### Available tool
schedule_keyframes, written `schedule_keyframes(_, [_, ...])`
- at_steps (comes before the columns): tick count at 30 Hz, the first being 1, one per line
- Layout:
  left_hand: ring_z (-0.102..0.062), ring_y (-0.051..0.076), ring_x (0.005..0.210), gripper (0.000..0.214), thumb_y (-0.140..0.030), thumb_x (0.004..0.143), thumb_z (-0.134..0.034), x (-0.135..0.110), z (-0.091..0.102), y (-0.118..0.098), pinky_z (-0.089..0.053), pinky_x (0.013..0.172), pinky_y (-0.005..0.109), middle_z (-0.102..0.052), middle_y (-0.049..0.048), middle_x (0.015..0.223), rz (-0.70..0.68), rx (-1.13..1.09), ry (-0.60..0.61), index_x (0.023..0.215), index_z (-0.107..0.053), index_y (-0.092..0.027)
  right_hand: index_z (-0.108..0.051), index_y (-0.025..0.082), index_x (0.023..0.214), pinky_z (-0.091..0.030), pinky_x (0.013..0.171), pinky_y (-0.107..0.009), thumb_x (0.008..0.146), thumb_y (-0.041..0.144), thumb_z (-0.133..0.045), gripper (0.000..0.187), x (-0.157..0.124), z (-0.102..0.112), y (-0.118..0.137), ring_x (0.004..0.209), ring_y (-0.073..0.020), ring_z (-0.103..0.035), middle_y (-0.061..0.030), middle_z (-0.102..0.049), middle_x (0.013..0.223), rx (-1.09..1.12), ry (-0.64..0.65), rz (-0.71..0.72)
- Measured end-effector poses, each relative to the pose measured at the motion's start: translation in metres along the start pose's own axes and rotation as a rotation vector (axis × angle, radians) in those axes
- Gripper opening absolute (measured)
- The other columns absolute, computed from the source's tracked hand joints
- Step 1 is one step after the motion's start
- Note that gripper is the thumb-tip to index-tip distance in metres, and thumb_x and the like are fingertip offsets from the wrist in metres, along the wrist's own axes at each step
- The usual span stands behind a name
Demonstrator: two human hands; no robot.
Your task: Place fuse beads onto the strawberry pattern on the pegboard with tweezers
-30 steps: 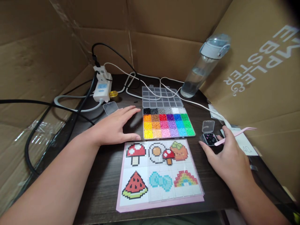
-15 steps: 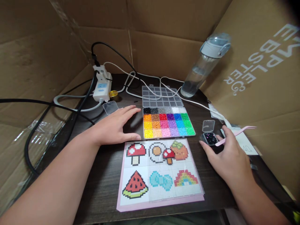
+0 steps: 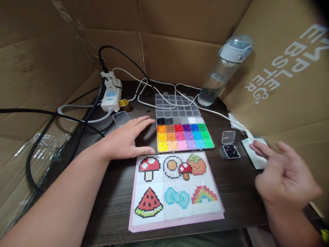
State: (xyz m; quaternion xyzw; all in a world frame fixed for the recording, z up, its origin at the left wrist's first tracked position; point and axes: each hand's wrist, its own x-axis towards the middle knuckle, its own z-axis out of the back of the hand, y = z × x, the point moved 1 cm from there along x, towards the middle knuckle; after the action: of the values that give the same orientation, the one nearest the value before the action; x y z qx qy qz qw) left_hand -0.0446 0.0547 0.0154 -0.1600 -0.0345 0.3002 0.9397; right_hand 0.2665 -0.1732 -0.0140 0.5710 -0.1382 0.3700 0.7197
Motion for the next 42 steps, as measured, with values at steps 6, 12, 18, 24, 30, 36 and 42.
schedule_keyframes(6, [-0.029,0.034,0.146,0.101,-0.075,0.074,-0.060,0.001,0.003,-0.004,-0.028,0.119,0.045,-0.027,0.0126,0.160,0.010,-0.019,0.016,0.154,-0.028,-0.022,-0.046,0.009,0.146,-0.060,0.071,-0.047,0.097,0.054,-0.042,0.066,0.017,0.011,-0.016,0.071,-0.0267,-0.074,-0.0149,-0.074,0.088,-0.001,-0.029,-0.044])
schedule_keyframes(12, [-0.029,0.032,0.146,0.100,-0.075,0.075,-0.058,0.001,0.001,-0.002,-0.029,0.118,0.045,-0.028,0.0122,0.160,0.001,0.010,0.007,0.153,-0.027,-0.022,-0.061,0.003,0.130,-0.058,0.085,-0.051,0.095,0.055,-0.049,0.064,0.013,0.009,-0.024,0.091,-0.0322,-0.074,-0.0180,-0.074,0.089,0.001,-0.059,-0.194])
schedule_keyframes(18, [-0.029,0.032,0.146,0.100,-0.075,0.074,-0.058,0.000,0.000,-0.001,-0.029,0.118,0.045,-0.027,0.0116,0.161,0.007,0.009,0.011,0.153,-0.028,-0.022,-0.070,0.008,0.118,-0.058,0.090,-0.048,0.093,0.046,-0.057,0.047,0.004,0.011,-0.013,0.091,-0.0297,-0.075,-0.0183,-0.074,0.102,0.013,0.021,-0.191])
schedule_keyframes(24, [-0.028,0.031,0.147,0.102,-0.077,0.075,-0.057,0.001,0.005,-0.007,-0.028,0.119,0.044,-0.025,0.0135,0.161,0.035,0.018,0.045,0.153,-0.028,-0.019,-0.074,0.010,0.109,-0.059,0.092,-0.044,0.082,0.034,-0.073,0.037,-0.003,0.008,-0.011,0.087,-0.0277,-0.076,-0.0144,-0.076,0.097,0.017,0.036,-0.186])
schedule_keyframes(30, [-0.029,0.033,0.146,0.101,-0.077,0.075,-0.057,0.001,0.002,-0.003,-0.028,0.119,0.044,-0.026,0.0132,0.161,0.020,0.023,0.034,0.153,-0.028,-0.021,-0.074,0.012,0.109,-0.060,0.090,-0.045,0.085,0.039,-0.070,0.037,-0.002,0.006,-0.014,0.085,-0.0270,-0.076,-0.0128,-0.078,0.096,-0.057,0.139,-0.276])
schedule_keyframes(36, [-0.030,0.034,0.145,0.101,-0.077,0.073,-0.058,0.001,-0.002,0.002,-0.029,0.118,0.045,-0.028,0.0124,0.160,-0.007,0.032,0.003,0.153,-0.030,-0.021,-0.074,0.012,0.107,-0.059,0.093,-0.049,0.086,0.041,-0.068,0.036,-0.002,0.004,-0.021,0.086,-0.0264,-0.076,-0.0121,-0.077,0.098,-0.057,0.142,-0.283])
schedule_keyframes(42, [-0.031,0.034,0.145,0.100,-0.077,0.073,-0.058,0.002,-0.004,0.003,-0.030,0.117,0.045,-0.028,0.0111,0.160,-0.005,0.037,-0.002,0.153,-0.031,-0.023,-0.074,0.012,0.101,-0.059,0.092,-0.047,0.086,0.040,-0.068,0.033,-0.002,-0.001,-0.023,0.085,-0.0252,-0.076,-0.0121,-0.077,0.099,-0.003,0.149,-0.355])
